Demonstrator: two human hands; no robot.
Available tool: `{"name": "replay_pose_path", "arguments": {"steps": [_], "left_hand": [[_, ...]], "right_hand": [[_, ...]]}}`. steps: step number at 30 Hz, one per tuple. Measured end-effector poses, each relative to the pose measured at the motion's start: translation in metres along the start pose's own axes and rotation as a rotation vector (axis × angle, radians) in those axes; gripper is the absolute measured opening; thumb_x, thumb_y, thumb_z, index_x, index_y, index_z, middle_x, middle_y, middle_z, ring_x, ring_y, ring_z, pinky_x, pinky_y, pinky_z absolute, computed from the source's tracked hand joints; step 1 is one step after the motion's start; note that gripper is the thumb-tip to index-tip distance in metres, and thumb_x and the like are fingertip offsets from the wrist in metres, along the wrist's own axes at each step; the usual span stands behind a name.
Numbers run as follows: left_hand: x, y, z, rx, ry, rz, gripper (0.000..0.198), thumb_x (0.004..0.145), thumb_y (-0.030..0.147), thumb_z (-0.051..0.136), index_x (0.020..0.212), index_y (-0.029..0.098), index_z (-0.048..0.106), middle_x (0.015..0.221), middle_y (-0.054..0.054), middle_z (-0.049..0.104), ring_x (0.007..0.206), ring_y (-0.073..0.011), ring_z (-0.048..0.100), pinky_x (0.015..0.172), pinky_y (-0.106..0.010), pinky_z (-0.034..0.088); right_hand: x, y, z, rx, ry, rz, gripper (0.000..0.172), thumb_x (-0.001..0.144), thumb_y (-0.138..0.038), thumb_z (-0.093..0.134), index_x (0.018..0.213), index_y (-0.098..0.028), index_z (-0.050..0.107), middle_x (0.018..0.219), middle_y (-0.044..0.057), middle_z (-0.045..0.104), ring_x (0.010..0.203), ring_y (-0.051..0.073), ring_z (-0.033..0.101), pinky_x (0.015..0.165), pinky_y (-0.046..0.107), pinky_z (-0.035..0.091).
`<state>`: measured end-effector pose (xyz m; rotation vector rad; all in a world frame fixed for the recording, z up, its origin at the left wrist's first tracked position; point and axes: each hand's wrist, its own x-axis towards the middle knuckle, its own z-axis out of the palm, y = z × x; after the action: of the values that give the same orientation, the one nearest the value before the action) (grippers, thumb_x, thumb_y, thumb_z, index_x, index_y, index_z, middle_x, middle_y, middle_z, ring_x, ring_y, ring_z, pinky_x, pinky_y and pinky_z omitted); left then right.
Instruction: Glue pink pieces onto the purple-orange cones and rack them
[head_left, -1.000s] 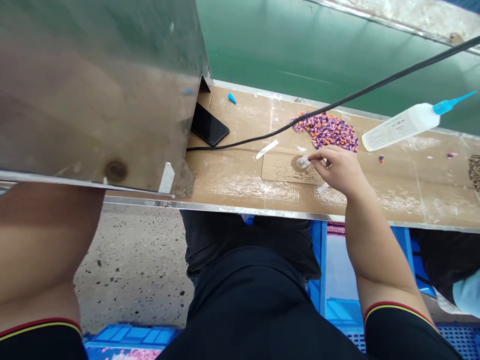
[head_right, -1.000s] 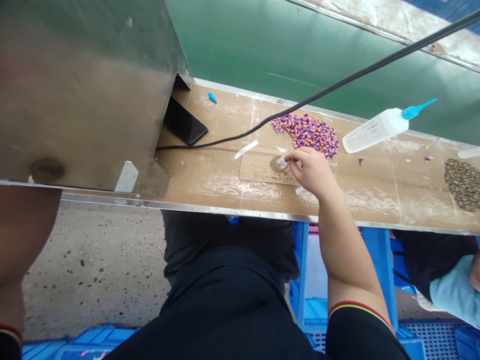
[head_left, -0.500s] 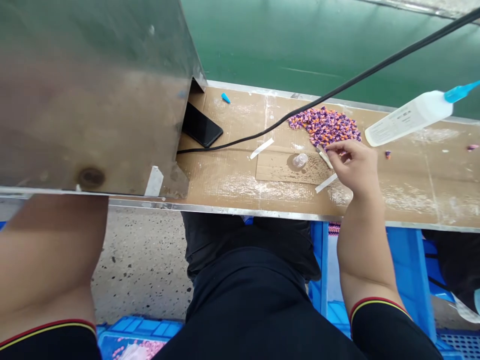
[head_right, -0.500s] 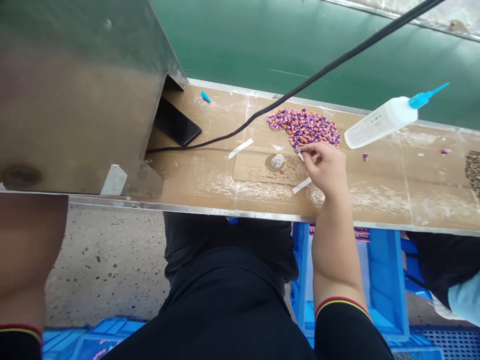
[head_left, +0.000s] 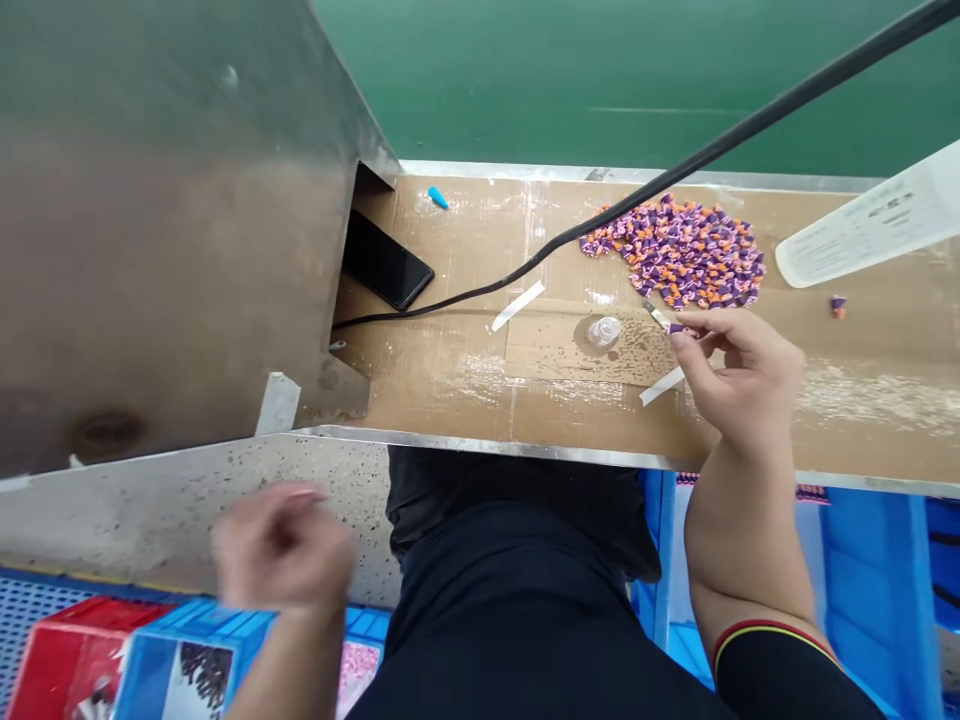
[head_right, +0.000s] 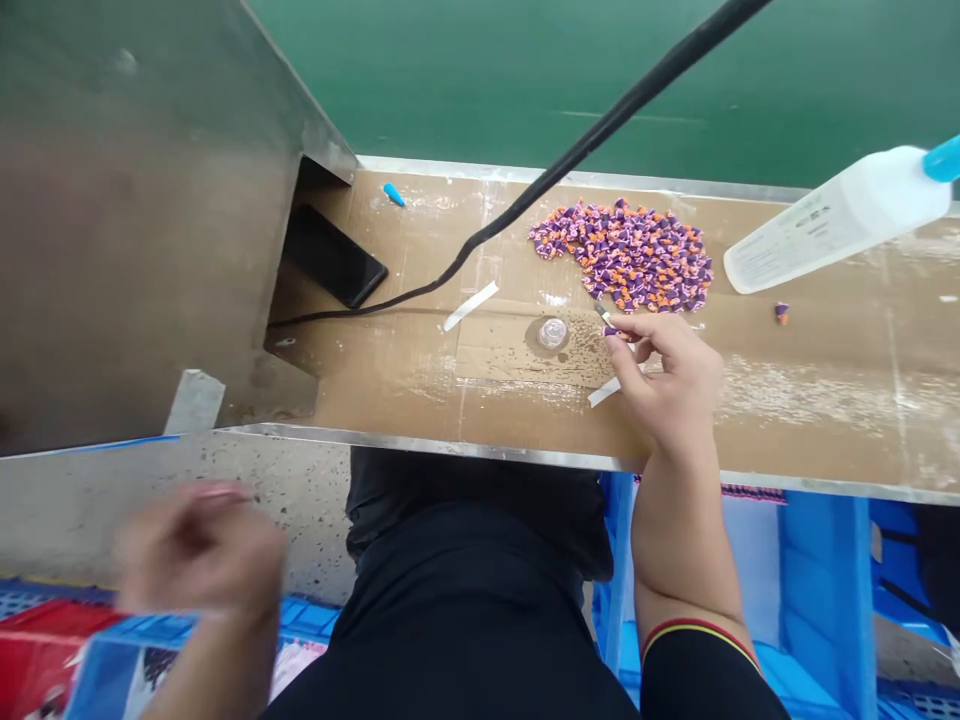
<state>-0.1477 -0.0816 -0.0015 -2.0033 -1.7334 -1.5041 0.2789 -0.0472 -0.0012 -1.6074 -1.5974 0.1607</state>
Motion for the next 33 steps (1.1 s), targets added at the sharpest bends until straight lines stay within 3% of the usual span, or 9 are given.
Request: {"name": "replay_pose_path", "arguments": {"steps": [2,5,7,10,14,19,24,29,33], "left_hand": [[-0.016,0.023,0.016,-0.133,-0.135,0.228,0.008,0.096,0.012,0.074,0.091,0.019,0.075,0.076,-0.002,0.075,0.062,-0.0147,0.070,0.058,-0.027,0.059],[-0.008,0.058,0.063,-0.567,-0.394,0.156,0.019,0.101,0.009,0.070,0.110,0.023,0.079,0.087,-0.003,0.081,0.071,-0.0142,0.076,0.066,-0.025,0.064],[0.016,0.071,0.104,-0.725,-0.639,0.114,0.006,0.102,0.022,0.078,0.100,0.027,0.082,0.078,0.000,0.079,0.071,-0.0138,0.077,0.072,-0.024,0.064],[0.053,0.077,0.164,-0.907,-0.917,-0.228,0.034,0.100,0.055,0.081,0.093,0.022,0.085,0.072,-0.003,0.076,0.061,-0.0134,0.071,0.065,-0.027,0.062],[0.065,0.077,0.209,-1.224,-0.888,-0.675,0.054,0.077,0.065,0.099,0.100,0.018,0.087,0.089,-0.007,0.083,0.075,-0.0161,0.078,0.075,-0.031,0.069],[0.053,0.078,0.205,-1.312,-0.898,-0.867,0.042,0.069,0.049,0.107,0.095,0.021,0.089,0.106,-0.009,0.087,0.090,-0.0181,0.083,0.088,-0.030,0.071],[0.054,0.081,0.193,-1.331,-0.853,-0.847,0.033,0.074,0.038,0.106,0.092,0.019,0.086,0.093,-0.006,0.086,0.085,-0.0165,0.083,0.085,-0.027,0.070],[0.054,0.082,0.190,-1.284,-0.809,-0.806,0.046,0.074,0.040,0.106,0.109,0.020,0.084,0.095,-0.006,0.087,0.086,-0.0195,0.085,0.091,-0.033,0.072],[0.050,0.082,0.192,-1.320,-0.789,-0.774,0.038,0.083,0.047,0.100,0.103,0.018,0.085,0.101,-0.009,0.087,0.098,-0.0227,0.087,0.099,-0.036,0.072]], "right_hand": [[0.006,-0.017,0.004,0.062,-0.020,-0.022,0.009,0.105,-0.035,0.072,0.106,-0.033,0.080,0.095,0.005,0.080,0.075,0.024,0.071,0.071,0.045,0.062],[0.016,-0.041,0.017,0.139,-0.034,-0.065,0.009,0.108,-0.037,0.071,0.106,-0.033,0.079,0.098,0.006,0.078,0.088,0.026,0.075,0.078,0.045,0.065],[0.020,-0.052,0.031,0.175,0.018,-0.080,0.012,0.110,-0.039,0.067,0.112,-0.033,0.078,0.104,0.007,0.076,0.096,0.028,0.076,0.081,0.046,0.066],[0.016,-0.059,0.057,0.176,0.132,-0.038,0.024,0.115,-0.041,0.054,0.128,-0.033,0.073,0.112,0.010,0.072,0.099,0.029,0.077,0.078,0.047,0.068],[0.005,-0.053,0.079,0.155,0.280,-0.007,0.019,0.115,-0.040,0.055,0.122,-0.032,0.071,0.106,0.009,0.072,0.087,0.026,0.078,0.071,0.044,0.069],[0.006,-0.046,0.080,0.135,0.303,-0.133,0.008,0.109,-0.028,0.065,0.114,-0.028,0.072,0.095,0.005,0.076,0.084,0.023,0.078,0.063,0.037,0.066],[0.010,-0.049,0.084,0.174,0.259,-0.240,0.017,0.102,-0.015,0.073,0.113,-0.028,0.072,0.094,0.003,0.079,0.085,0.021,0.078,0.059,0.030,0.063],[0.005,-0.049,0.087,0.231,0.210,-0.194,0.017,0.102,-0.015,0.074,0.114,-0.027,0.073,0.099,0.003,0.077,0.081,0.018,0.078,0.055,0.027,0.063],[0.002,-0.047,0.088,0.223,0.172,-0.152,0.010,0.105,-0.021,0.072,0.114,-0.027,0.074,0.100,0.004,0.075,0.081,0.019,0.079,0.056,0.029,0.065]]}}
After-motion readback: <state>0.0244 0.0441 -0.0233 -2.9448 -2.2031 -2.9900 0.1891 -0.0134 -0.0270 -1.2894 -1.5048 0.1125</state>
